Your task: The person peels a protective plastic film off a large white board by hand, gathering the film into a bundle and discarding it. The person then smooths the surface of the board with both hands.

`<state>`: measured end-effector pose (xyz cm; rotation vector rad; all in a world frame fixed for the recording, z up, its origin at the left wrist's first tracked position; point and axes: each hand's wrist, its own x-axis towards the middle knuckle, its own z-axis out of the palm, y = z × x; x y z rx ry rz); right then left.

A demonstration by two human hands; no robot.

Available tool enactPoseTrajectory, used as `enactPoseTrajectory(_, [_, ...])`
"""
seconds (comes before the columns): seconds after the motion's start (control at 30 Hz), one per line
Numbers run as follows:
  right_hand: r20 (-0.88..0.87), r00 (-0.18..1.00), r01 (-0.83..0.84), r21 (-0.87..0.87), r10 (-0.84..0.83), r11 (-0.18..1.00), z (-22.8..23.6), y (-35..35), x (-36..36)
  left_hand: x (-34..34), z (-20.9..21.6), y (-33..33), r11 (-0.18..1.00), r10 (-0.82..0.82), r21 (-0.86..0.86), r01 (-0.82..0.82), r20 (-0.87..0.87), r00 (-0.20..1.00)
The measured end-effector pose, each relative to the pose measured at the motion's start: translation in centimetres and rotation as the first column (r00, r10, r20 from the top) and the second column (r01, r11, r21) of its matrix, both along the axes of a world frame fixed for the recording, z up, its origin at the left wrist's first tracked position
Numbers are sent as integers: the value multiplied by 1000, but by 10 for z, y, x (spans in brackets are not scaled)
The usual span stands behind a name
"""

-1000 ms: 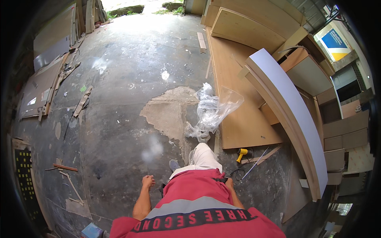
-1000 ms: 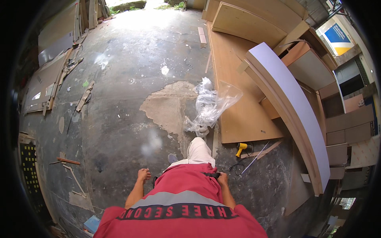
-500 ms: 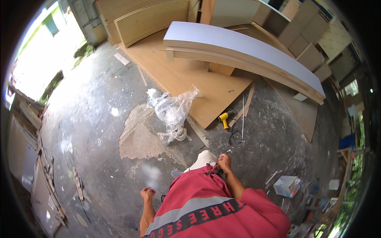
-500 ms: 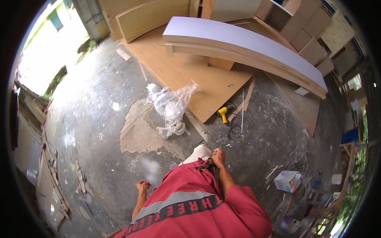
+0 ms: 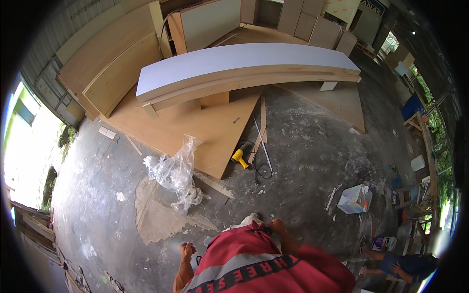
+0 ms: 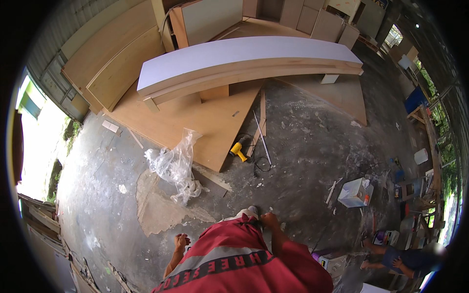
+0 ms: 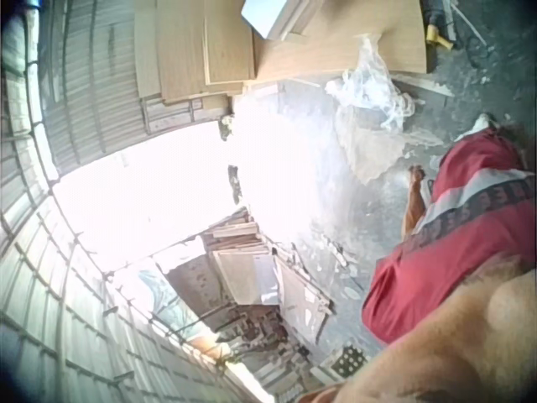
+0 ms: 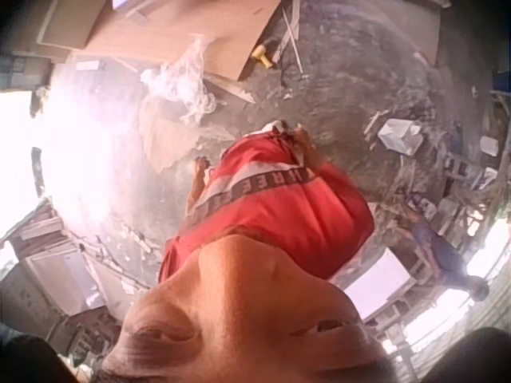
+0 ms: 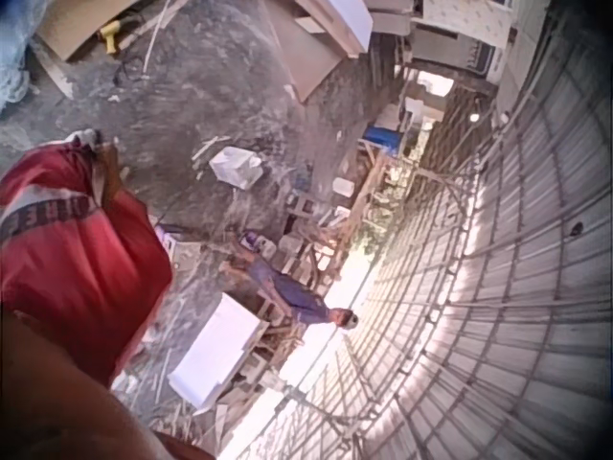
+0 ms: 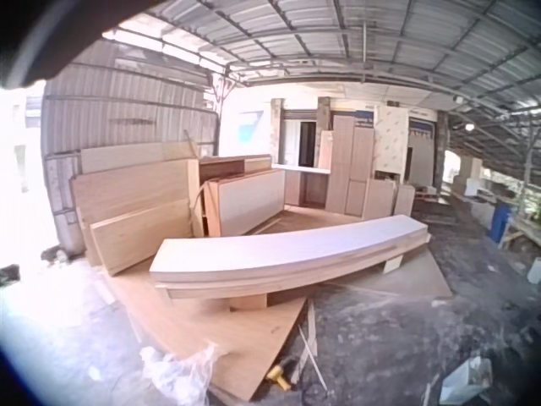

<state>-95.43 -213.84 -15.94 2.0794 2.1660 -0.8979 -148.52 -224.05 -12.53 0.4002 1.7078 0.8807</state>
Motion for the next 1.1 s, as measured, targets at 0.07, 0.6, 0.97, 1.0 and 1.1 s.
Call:
enactPoseTrajectory(0.07, [-164,974,144,-85,-156,986,1,3,14,16,-2,18,996,1,-91,-2,-10,1000])
enactPoseTrajectory(0.6, [-267,548,763,-229,-793,605,23,34,167,136,43,164,922,-344,-266,280,-239,908])
enactPoseTrajectory(0.97, [-210,473,812,-272,-855,516,-44,51,163,150,6,311,764,-549,-476,435,-127,826])
enactPoseTrajectory(1.0, [-190,432,832,-293,-882,471,-35,58,167,152,-2,349,751,-590,-466,469,-153,793])
enactPoseTrajectory(1.1, [-142,380,881,-245,-914,405,-17,115,161,131,-10,449,694,-718,-566,445,-507,477])
